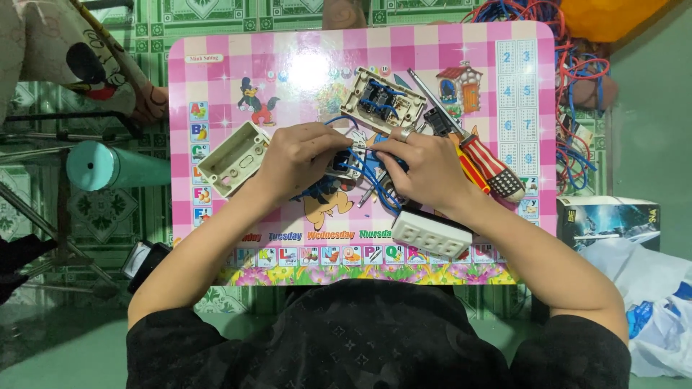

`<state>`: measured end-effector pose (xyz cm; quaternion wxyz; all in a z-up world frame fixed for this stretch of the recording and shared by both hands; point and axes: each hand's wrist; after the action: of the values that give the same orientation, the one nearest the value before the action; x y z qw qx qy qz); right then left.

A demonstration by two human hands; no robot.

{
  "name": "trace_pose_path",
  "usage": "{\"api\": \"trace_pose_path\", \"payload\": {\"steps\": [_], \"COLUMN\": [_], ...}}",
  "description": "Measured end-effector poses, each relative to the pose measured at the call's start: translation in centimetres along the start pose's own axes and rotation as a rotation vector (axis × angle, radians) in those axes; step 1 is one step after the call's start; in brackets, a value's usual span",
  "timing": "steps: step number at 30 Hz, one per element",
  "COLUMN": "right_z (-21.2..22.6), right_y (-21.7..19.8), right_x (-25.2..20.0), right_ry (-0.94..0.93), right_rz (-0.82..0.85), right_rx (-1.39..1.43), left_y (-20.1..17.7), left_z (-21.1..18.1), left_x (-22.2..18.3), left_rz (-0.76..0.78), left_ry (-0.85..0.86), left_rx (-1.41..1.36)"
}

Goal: The person is repairing an electrical socket by connecting blue wires to the terminals inside the housing. They use a screwdriver to tighten the connections and handle the socket components on a small table.

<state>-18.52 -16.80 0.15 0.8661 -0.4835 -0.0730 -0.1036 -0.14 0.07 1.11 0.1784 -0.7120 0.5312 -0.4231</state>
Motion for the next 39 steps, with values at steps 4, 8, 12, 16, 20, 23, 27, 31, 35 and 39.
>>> {"api": "trace_pose_path", "payload": {"steps": [4,8,12,16,20,23,27,31,35,39], "right_z": [0.0,-0.7,-0.7,-0.6,-0.5,-0.2,-0.6,0.2,1.0,0.8], "right_y": [0.0,-0.1,-0.2,-0.2,-0.2,-0.4,-0.3,-0.8,-1.3,-1.3], "right_x": [0.0,-0.4,-0.4,-0.3,-0.3,-0.2,-0.2,0.0,0.3,0.1], "right_ry": [0.007,0.008,0.025,0.052,0.067,0.074,0.074,0.053,0.022,-0.005], "right_rz": [0.02,0.026,0.024,0.035,0.042,0.04,0.033,0.031,0.015,-0.001], "right_rx": [-0.014,-0.036,-0.055,-0.048,-0.036,-0.022,-0.044,-0.047,-0.079,-0.087], "left_y": [0.7,1.9,2.0,2.0,1.9,2.1,2.3,2.3,2.2,2.5], "left_z": [-0.2,0.0,-0.2,-0.2,-0.2,0.2,0.6,0.6,0.7,0.9], "left_x": [-0.1,-0.6,-0.4,-0.4,-0.3,-0.5,-0.7,-0.7,-0.6,-0.7], "left_rz": [-0.097,-0.147,-0.125,-0.119,-0.094,-0.093,-0.096,-0.094,-0.1,-0.117], "left_ry": [0.034,0.069,0.084,0.108,0.087,0.096,0.097,0.099,0.109,0.124], "left_rx": [0.072,0.117,0.15,0.183,0.213,0.215,0.209,0.196,0.196,0.21]}}
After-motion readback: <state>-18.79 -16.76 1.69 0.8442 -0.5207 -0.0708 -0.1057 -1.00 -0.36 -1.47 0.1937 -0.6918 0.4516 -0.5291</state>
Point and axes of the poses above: each hand's wrist, its own x-axis towards the middle knuckle, its own y-axis out of the palm, z = x × y, and after that the axes turned 9 degrees about z, right-handed
